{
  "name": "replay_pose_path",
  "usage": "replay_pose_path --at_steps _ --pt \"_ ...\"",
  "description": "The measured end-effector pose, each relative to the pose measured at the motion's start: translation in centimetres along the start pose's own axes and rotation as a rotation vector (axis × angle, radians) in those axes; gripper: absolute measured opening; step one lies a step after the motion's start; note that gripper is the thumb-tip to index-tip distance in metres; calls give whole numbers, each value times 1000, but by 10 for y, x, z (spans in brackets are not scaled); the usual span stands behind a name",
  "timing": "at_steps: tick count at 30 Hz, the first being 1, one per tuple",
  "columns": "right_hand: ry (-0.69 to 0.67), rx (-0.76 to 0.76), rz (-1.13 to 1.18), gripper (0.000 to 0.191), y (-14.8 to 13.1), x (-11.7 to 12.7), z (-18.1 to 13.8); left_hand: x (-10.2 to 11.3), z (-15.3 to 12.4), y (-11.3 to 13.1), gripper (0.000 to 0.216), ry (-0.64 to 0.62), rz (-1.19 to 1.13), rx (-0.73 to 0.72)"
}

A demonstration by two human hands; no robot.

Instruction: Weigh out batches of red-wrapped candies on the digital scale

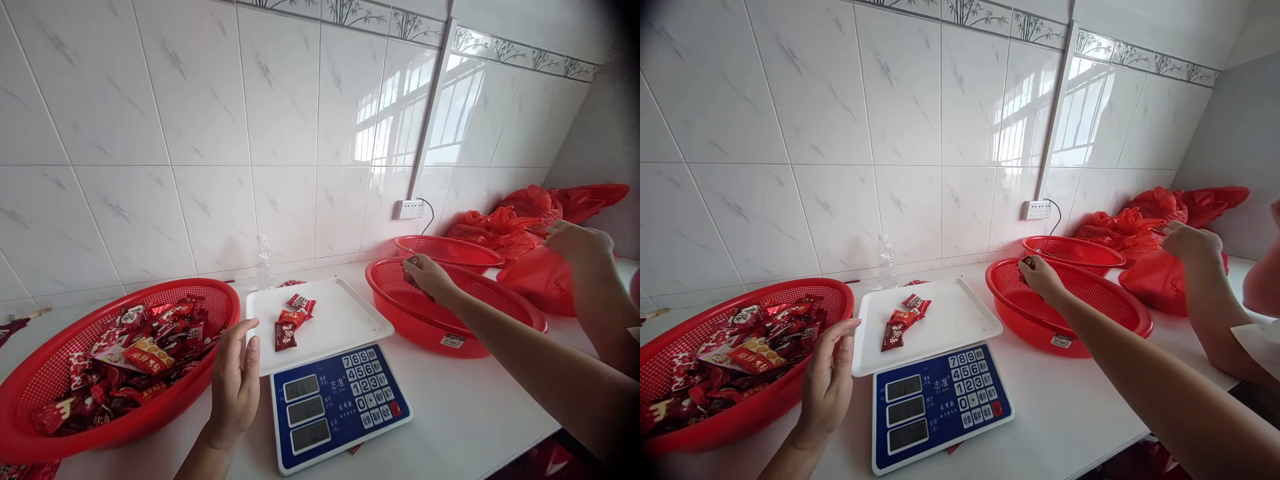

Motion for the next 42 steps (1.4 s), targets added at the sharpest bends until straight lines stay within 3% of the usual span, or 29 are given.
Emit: replay_pose_path --at_steps 8,12,15,18,23,29,34,42 --pt "-35 29 -161 30 19 8 11 0 0 -2 24 -2 18 15" --pt "-57 108 -227 30 5 4 6 -1 0 -2 25 -4 14 14" --pt "-124 237 -226 32 -18 -14 -13 0 1 -1 24 -2 18 16" --pt "-266 419 -189 37 -48 -43 -48 0 1 0 24 0 22 13" --pt "-629 687 -170 62 -100 -91 -121 0 1 -2 24 3 24 7" --pt "-890 847 -220 79 -134 -126 -168 1 2 -5 24 -2 38 24" --pt "-886 932 -238 69 -133 -138 -173 2 3 -1 23 5 47 5" --pt "-596 987 -241 36 -125 -138 -161 2 3 -1 22 2 48 -7"
Point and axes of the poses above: each hand's wrist, its own z-axis towards the middle knuckle, its own x-axis out of the back of the hand, y = z × x, the point moved 3 cm from there along z, towards the middle knuckle, and after that the axes turned 12 degrees about y, right-handed, at the moved point
